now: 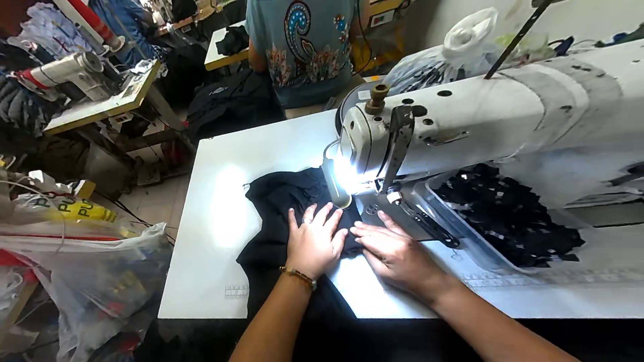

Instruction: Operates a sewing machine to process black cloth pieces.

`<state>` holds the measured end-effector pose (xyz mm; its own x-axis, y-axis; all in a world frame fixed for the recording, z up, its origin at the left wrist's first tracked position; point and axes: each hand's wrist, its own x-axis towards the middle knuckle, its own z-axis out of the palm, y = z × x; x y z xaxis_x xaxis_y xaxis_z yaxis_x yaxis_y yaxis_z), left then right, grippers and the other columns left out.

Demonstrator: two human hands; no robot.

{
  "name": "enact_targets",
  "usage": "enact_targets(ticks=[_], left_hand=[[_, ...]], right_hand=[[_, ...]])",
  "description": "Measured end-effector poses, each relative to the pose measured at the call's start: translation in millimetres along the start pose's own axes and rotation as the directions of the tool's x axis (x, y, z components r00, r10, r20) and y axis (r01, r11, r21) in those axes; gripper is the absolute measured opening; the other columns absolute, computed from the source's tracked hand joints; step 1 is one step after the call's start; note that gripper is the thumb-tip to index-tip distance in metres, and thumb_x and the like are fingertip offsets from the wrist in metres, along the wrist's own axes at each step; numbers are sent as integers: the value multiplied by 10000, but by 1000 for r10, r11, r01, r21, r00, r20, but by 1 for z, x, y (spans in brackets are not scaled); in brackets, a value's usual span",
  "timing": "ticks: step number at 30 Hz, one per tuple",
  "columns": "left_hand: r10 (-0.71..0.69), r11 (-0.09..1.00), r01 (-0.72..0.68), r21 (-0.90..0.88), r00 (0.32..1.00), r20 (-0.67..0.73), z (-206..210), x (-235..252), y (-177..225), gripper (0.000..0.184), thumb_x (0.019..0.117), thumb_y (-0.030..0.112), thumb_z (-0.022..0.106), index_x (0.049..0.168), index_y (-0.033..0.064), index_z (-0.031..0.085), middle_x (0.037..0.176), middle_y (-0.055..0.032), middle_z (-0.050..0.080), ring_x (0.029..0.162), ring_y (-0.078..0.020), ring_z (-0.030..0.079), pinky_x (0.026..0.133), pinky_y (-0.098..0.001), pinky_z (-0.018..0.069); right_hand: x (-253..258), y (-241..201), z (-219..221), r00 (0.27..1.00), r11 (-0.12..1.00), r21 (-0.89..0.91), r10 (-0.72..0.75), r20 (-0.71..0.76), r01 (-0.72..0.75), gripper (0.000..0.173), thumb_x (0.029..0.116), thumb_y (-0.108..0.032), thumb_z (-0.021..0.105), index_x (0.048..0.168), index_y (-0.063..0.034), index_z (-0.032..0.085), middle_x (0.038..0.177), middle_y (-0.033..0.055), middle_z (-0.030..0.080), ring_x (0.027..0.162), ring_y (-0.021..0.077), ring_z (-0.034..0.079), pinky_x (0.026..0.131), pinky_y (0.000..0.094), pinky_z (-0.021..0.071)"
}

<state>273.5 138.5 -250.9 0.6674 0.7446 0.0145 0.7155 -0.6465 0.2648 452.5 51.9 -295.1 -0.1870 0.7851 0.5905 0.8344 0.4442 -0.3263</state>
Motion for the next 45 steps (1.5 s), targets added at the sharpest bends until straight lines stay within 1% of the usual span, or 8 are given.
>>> enact_targets(ticks=[9, 12, 15, 18, 30, 38, 42, 45], left_hand=[[195, 980, -171, 106, 934, -298, -9, -9, -25, 401, 1021, 432, 521, 992, 115, 764, 1017, -84, 718, 1154, -316, 642, 1161, -665, 305], [290, 955, -258, 146, 917, -274, -32, -13, -41, 339, 988, 395, 587, 925, 105, 752, 874, -77, 675, 1011, -306, 643, 1024, -539, 462], [269, 957, -236, 167, 938, -217, -61, -17, -48, 280, 955, 365, 656, 931, 102, 749, 848, -83, 680, 968, -321, 655, 934, -558, 488], [239, 962, -217, 167, 964, -121, -88, -19, -47, 281, 957, 363, 675, 916, 92, 737, 797, -81, 699, 862, -298, 671, 908, -550, 468], [-29, 995, 5, 95, 966, 255, -129, -13, -40, 275, 1040, 326, 583, 1132, 116, 734, 1049, -108, 713, 1002, -287, 686, 857, -549, 511], [481, 847, -474, -241, 876, -33, -105, -22, -33, 206, 965, 269, 667, 900, 82, 721, 881, -25, 707, 983, -171, 683, 1163, -565, 381], [586, 803, -589, -96, 808, -58, -99, -24, -10, 151, 912, 301, 715, 888, 153, 735, 891, 20, 701, 1003, -150, 668, 1158, -522, 395], [617, 785, -612, 100, 786, -35, -95, -31, -1, 136, 899, 310, 713, 913, 182, 757, 886, 13, 682, 1012, -194, 655, 1163, -545, 375]], right_hand=[[1, -15, -3, 996, 996, -38, 82, 28, -81, 315, 964, -151, 526, 1097, 19, 755, 1261, 168, 708, 1263, 335, 639, 1112, 533, 465], [-25, -72, -28, 979, 981, -34, 191, 70, -189, 510, 1000, -500, 527, 1028, -50, 766, 926, 95, 743, 833, 238, 729, 706, 421, 610], [-26, -132, -57, 500, 844, -2, 319, 805, -536, 783, 924, -700, 568, 1047, 61, 709, 890, 269, 710, 869, 459, 715, 761, 650, 561], [-25, -150, -15, 211, 774, -81, 269, 940, -628, 782, 943, -657, 578, 1120, 100, 662, 1060, 326, 689, 1047, 511, 672, 880, 686, 514], [-20, -175, 58, 626, 461, 557, -5, 780, -690, 527, 1083, -361, 448, 929, 68, 712, 853, 210, 696, 862, 313, 685, 810, 547, 522], [-8, -178, 57, 541, 335, 589, -234, 808, -735, 504, 1058, -303, 550, 1424, 42, 517, 1364, 264, 602, 1273, 344, 590, 1112, 529, 428], [10, -194, 76, 732, 24, 767, -281, 621, -641, 524, 1045, -153, 546, 1510, 32, 392, 1390, 178, 593, 1231, 175, 620, 1055, 362, 508], [13, -179, 68, 696, 335, 741, -267, 667, -582, 410, 1052, -182, 558, 1403, 31, 544, 1237, 221, 675, 1112, 274, 679, 998, 469, 531]])
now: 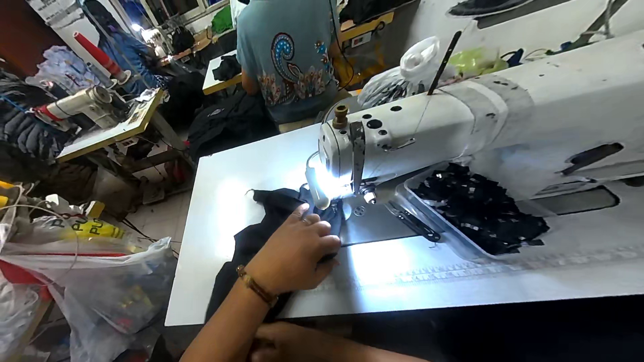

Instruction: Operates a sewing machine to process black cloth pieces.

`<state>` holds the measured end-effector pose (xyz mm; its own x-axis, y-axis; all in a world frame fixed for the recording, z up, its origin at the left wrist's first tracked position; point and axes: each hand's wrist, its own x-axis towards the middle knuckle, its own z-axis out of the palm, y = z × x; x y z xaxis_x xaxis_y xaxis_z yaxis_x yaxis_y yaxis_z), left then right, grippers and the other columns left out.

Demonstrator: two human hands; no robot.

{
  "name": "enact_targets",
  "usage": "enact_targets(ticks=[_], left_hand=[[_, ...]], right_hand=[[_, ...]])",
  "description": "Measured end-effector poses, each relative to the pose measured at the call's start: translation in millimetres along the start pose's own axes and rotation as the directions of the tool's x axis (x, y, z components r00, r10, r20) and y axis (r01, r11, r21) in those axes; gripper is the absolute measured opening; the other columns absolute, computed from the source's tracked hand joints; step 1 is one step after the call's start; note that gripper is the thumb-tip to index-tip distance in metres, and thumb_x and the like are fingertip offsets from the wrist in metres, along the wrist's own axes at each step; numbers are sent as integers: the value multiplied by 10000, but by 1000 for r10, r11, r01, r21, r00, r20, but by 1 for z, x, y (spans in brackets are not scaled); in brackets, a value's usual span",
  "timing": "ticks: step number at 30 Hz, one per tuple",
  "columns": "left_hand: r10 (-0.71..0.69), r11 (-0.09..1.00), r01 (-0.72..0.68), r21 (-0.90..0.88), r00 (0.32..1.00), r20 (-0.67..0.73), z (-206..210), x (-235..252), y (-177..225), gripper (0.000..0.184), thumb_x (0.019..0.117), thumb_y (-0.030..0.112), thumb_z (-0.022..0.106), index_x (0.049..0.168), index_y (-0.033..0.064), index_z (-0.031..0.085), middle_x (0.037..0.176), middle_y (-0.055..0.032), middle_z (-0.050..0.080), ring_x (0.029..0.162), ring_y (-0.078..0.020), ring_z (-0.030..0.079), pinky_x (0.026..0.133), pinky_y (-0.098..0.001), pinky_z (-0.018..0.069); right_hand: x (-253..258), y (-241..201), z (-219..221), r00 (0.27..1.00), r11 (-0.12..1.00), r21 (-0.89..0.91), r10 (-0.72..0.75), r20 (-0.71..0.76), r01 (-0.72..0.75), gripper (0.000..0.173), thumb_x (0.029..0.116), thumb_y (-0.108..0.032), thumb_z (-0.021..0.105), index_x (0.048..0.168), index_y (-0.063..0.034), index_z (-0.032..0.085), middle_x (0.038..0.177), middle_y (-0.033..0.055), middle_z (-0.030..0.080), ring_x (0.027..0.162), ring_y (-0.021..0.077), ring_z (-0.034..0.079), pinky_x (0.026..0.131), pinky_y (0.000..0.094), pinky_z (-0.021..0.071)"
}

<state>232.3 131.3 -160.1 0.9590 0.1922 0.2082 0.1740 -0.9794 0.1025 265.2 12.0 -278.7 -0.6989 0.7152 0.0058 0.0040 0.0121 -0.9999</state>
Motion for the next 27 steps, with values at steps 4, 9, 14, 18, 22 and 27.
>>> enact_targets(ticks=[4, 9, 14, 18, 22, 27], left_hand=[[40, 993, -35, 109, 999, -37, 5, -9, 7, 138, 960, 267, 663, 914, 180, 759, 821, 14, 684, 901, -169, 673, 1071, -431, 448], [29, 997, -28, 71, 999, -16, 20, -4, 31, 176, 988, 201, 627, 852, 122, 707, 693, -23, 617, 646, -177, 632, 705, -373, 537], [-125, 992, 125, 8, 992, 35, 30, 10, 61, 135, 965, 191, 632, 889, 106, 704, 707, -36, 614, 575, -186, 616, 499, -341, 491], [-308, 905, 343, -251, 936, 170, 29, 21, 72, 189, 992, 207, 595, 937, 70, 712, 816, -74, 683, 739, -213, 695, 641, -406, 570], [-373, 838, 370, -401, 925, 72, 43, 28, 61, 180, 957, 219, 641, 861, 82, 708, 786, -33, 665, 777, -158, 670, 703, -367, 569], [-567, 824, 564, -63, 823, -46, 90, 24, 36, 454, 1037, 363, 534, 1418, 130, 615, 1462, -76, 596, 1412, -281, 501, 1125, -528, 425]], right_hand=[[-75, -15, -52, 995, 900, -425, 102, -13, -98, 252, 1019, -216, 610, 1124, -26, 738, 1029, 181, 735, 989, 326, 708, 907, 550, 544], [-133, -34, -126, 694, 560, -797, -482, -534, -224, 247, 952, -286, 588, 1055, -134, 753, 1001, -18, 739, 910, 93, 708, 794, 295, 603], [-109, -15, -181, 799, 105, -989, -582, -147, -105, 257, 940, -51, 542, 1073, -3, 758, 1130, 177, 746, 1148, 347, 700, 1075, 518, 501], [-108, 0, -173, 790, 104, -994, -605, -96, -41, 233, 935, -82, 547, 992, -10, 761, 1035, 143, 762, 1086, 306, 724, 1070, 484, 508], [-122, 6, -154, 744, 166, -985, -652, -147, -49, 225, 949, -133, 539, 939, -34, 740, 1011, 109, 759, 1096, 250, 716, 1075, 411, 514], [-144, 20, -144, 768, 147, -988, -627, -132, -49, 240, 945, -92, 502, 903, -34, 730, 1052, 135, 762, 1140, 288, 705, 1072, 442, 522]])
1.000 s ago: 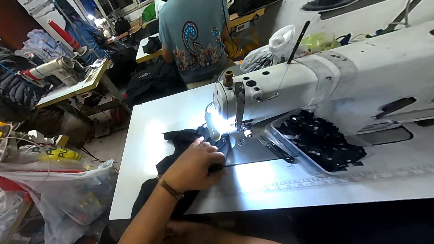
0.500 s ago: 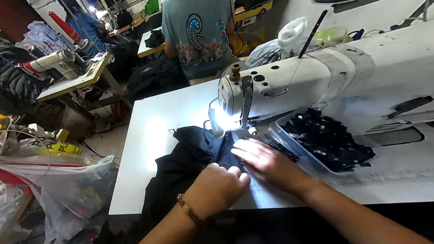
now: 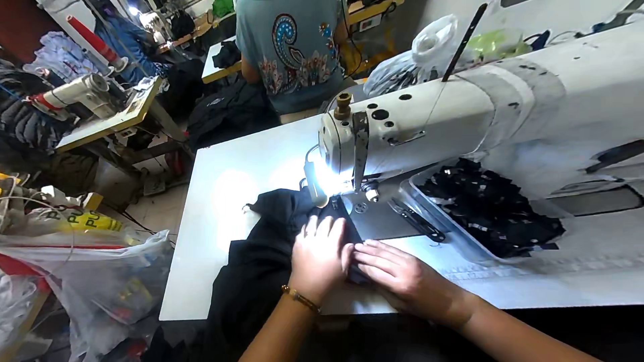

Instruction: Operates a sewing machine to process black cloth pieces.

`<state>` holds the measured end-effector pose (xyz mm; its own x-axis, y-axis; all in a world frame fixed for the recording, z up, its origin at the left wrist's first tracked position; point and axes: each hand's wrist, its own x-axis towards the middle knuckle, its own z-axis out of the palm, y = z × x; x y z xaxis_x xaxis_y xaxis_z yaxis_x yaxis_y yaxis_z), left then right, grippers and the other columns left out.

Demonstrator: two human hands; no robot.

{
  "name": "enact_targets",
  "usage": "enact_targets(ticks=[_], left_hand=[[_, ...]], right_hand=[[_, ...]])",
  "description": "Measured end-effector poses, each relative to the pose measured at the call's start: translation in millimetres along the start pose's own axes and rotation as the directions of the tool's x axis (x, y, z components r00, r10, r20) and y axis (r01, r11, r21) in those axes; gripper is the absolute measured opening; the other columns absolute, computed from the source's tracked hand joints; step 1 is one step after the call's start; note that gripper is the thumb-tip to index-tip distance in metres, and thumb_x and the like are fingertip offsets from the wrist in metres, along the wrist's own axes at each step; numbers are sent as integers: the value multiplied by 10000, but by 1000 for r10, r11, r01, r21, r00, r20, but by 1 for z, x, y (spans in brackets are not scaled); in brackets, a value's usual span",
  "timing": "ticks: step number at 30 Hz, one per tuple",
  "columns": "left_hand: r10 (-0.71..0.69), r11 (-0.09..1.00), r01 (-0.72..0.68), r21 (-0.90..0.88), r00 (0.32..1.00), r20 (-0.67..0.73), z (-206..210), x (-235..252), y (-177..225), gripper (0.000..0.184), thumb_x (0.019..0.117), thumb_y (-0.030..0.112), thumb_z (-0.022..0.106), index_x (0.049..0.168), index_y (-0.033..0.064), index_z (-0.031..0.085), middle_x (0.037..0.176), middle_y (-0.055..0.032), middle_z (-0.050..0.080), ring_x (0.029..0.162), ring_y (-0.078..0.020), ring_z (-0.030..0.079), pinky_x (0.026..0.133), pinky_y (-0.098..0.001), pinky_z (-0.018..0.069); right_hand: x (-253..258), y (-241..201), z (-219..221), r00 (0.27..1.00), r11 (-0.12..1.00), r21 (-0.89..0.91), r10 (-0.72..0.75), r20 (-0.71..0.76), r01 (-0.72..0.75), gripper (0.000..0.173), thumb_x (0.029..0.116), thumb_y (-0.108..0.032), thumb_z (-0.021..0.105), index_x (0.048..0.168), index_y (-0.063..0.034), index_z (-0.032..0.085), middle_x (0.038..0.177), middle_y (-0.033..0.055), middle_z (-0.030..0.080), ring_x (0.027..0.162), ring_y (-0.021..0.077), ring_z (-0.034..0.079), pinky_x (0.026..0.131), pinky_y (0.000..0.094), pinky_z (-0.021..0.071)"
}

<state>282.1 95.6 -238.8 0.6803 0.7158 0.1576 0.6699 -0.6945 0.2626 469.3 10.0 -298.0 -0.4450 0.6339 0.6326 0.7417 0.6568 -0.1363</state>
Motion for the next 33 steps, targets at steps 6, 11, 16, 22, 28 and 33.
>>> enact_targets(ticks=[6, 11, 16, 22, 28, 33], left_hand=[[-131, 976, 136, 170, 991, -40, 32, -19, 5, 558, 1038, 457, 458, 1464, 117, 578, 1582, -58, 484, 1459, -278, 453, 1068, -527, 461], [-140, 977, 142, 159, 990, -20, 30, -13, 4, 563, 1035, 467, 464, 1471, 126, 571, 1583, -53, 482, 1464, -274, 444, 1080, -523, 449], [-167, 979, 161, 129, 985, 34, 24, -3, 0, 577, 1040, 469, 481, 1500, 124, 536, 1606, -58, 451, 1495, -280, 398, 1132, -534, 398], [-166, 982, 159, 101, 984, 61, 22, 6, -8, 574, 1048, 471, 466, 1515, 140, 519, 1625, -47, 421, 1516, -269, 359, 1156, -530, 365], [-181, 979, 169, 111, 978, 106, 15, 24, -16, 584, 1071, 469, 437, 1554, 142, 460, 1655, -49, 370, 1532, -285, 328, 1194, -547, 304], [-137, 990, 130, 58, 979, 154, 0, 28, -24, 562, 1076, 460, 447, 1549, 159, 471, 1655, -90, 361, 1529, -325, 324, 1201, -571, 291]], right_hand=[[-7, 0, -3, 999, 1000, 2, -11, 37, 11, 270, 962, -66, 468, 931, -15, 732, 1136, 143, 754, 1201, 298, 678, 1108, 424, 493], [-5, 4, -2, 1000, 1000, 17, -1, 24, 0, 260, 952, -76, 473, 896, -22, 721, 1124, 143, 756, 1186, 290, 687, 1098, 422, 500], [1, 8, 2, 999, 999, 14, 41, 12, -41, 268, 926, -97, 488, 906, -20, 744, 1114, 136, 759, 1184, 290, 688, 1094, 421, 497], [6, 11, 4, 996, 996, 23, 90, 21, -90, 272, 913, -105, 492, 914, -25, 751, 1128, 123, 759, 1191, 277, 686, 1106, 431, 486], [20, 25, 12, 992, 992, 27, 122, 24, -123, 290, 899, -123, 500, 901, -11, 767, 1166, 137, 750, 1206, 302, 678, 1100, 464, 484], [35, 35, 16, 989, 989, 36, 143, 26, -144, 290, 864, -124, 515, 895, 16, 768, 1140, 163, 753, 1175, 325, 693, 1078, 501, 494]])
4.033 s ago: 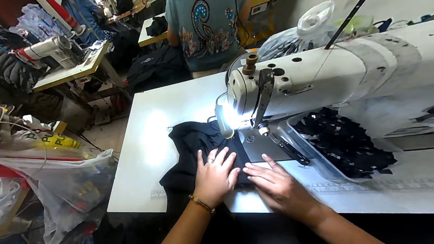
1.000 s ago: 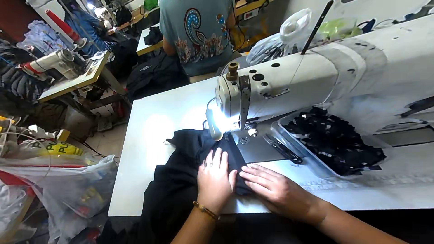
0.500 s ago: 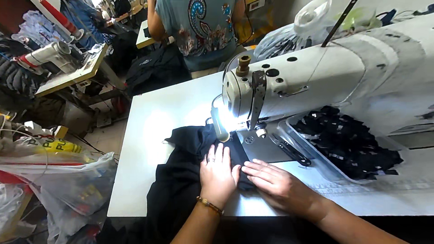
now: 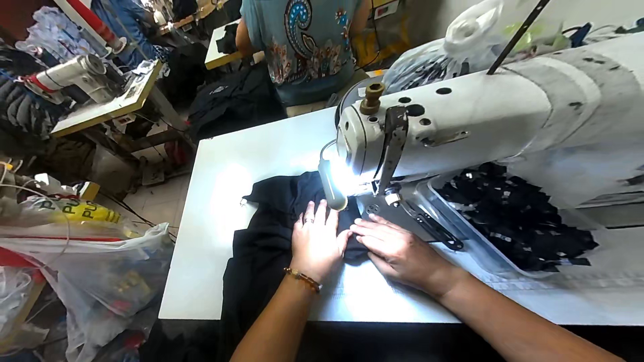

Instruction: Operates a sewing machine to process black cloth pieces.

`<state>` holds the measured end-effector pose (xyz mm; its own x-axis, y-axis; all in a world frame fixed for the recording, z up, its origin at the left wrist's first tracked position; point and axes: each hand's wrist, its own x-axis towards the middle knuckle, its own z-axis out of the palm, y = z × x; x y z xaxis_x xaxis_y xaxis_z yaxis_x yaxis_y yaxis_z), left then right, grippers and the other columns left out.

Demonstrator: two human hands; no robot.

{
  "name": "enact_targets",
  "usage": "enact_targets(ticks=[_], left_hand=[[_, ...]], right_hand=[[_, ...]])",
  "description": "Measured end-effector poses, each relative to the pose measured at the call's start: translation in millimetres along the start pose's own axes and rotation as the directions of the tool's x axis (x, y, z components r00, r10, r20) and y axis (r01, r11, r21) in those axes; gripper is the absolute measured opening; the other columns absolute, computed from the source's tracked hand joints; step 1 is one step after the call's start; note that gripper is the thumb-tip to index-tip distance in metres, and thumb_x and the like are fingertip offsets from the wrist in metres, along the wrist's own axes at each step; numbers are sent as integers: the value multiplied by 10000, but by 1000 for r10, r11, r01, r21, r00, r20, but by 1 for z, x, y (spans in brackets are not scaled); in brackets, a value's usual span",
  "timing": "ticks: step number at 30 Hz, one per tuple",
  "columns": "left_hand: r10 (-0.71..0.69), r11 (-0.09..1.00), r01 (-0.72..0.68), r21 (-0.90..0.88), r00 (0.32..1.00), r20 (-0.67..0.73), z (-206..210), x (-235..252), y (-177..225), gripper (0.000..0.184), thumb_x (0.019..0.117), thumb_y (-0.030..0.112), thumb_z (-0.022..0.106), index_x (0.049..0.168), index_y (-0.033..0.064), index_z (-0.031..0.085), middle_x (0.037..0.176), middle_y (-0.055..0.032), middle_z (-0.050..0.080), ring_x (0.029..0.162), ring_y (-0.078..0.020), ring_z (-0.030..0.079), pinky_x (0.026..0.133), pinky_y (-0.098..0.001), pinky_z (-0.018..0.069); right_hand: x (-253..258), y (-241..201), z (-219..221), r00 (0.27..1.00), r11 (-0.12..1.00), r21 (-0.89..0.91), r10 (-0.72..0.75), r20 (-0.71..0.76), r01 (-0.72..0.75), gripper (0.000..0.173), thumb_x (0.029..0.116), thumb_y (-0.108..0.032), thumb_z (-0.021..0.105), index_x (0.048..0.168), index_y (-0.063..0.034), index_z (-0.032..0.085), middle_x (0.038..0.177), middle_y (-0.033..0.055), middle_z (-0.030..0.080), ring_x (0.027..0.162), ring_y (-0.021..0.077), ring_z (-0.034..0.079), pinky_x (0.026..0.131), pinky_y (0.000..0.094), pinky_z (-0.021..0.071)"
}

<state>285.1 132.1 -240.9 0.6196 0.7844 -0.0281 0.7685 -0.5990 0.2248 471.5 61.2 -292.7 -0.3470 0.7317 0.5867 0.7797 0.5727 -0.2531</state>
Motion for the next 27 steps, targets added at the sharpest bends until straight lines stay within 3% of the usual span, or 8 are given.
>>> enact_targets(ticks=[2, 4, 6, 9, 12, 14, 16, 27], left_hand=[[191, 981, -191, 16, 974, -119, -6, -10, -9, 417, 1042, 404, 551, 1299, 109, 692, 1457, -144, 589, 1390, -352, 517, 1130, -573, 411], [430, 903, -420, 91, 883, -191, -12, -24, -17, 251, 990, 325, 639, 905, 115, 749, 948, -86, 706, 1010, -268, 681, 1008, -506, 505], [557, 830, -552, 77, 818, -143, -24, -40, -11, 242, 982, 291, 644, 802, 159, 735, 733, 17, 671, 800, -144, 677, 1009, -440, 480], [621, 780, -625, -6, 776, -114, -29, -50, 5, 259, 1007, 266, 597, 815, 148, 725, 693, 31, 661, 755, -112, 678, 1106, -441, 427], [534, 824, -563, -67, 810, -241, -14, -42, 6, 163, 976, 264, 629, 903, 159, 730, 842, 18, 680, 924, -134, 669, 1156, -504, 373], [409, 908, -419, -23, 895, -176, 0, -42, 0, 335, 1034, 370, 533, 1244, 172, 704, 1260, -2, 698, 1298, -178, 592, 1222, -581, 275], [312, 950, -308, 50, 944, -110, 17, -48, -6, 512, 1080, 478, 372, 1442, 197, 601, 1509, 0, 565, 1460, -184, 453, 1255, -577, 204], [235, 969, -220, 110, 959, -156, 25, -35, -12, 529, 1086, 440, 337, 1474, 171, 576, 1545, 0, 533, 1482, -189, 425, 1246, -591, 188]], right_hand=[[2, 2, 0, 1000, 1000, 1, 4, 5, -4, 280, 857, -121, 517, 882, 11, 762, 1119, 156, 756, 1171, 323, 694, 1075, 503, 496], [2, 3, 0, 1000, 1000, -3, 9, 15, -9, 275, 847, -111, 521, 886, 13, 763, 1121, 153, 757, 1185, 321, 688, 1092, 504, 483], [4, -1, -1, 1000, 999, -30, 11, 25, -10, 260, 846, -116, 534, 890, 9, 758, 1114, 156, 756, 1185, 331, 686, 1097, 540, 470], [3, -14, -4, 998, 998, -48, -42, 37, 43, 257, 905, -161, 539, 945, -25, 753, 1089, 168, 747, 1133, 353, 702, 1086, 630, 444], [-15, -32, -8, 997, 996, -52, -72, -3, 72, 253, 950, -113, 510, 909, -15, 740, 1057, 136, 759, 1134, 291, 706, 1138, 548, 439], [-31, -36, -12, 999, 998, -56, -35, 0, 35, 240, 932, -78, 495, 891, -16, 723, 1087, 136, 751, 1178, 283, 687, 1144, 515, 444], [-43, -36, -16, 1000, 999, -49, -1, 16, 2, 266, 943, -80, 491, 949, -15, 749, 1172, 138, 742, 1233, 291, 661, 1150, 511, 439], [-25, -22, -7, 1000, 999, -49, 15, 2, -15, 282, 919, -111, 499, 917, -11, 763, 1163, 146, 749, 1215, 299, 674, 1127, 509, 449]])
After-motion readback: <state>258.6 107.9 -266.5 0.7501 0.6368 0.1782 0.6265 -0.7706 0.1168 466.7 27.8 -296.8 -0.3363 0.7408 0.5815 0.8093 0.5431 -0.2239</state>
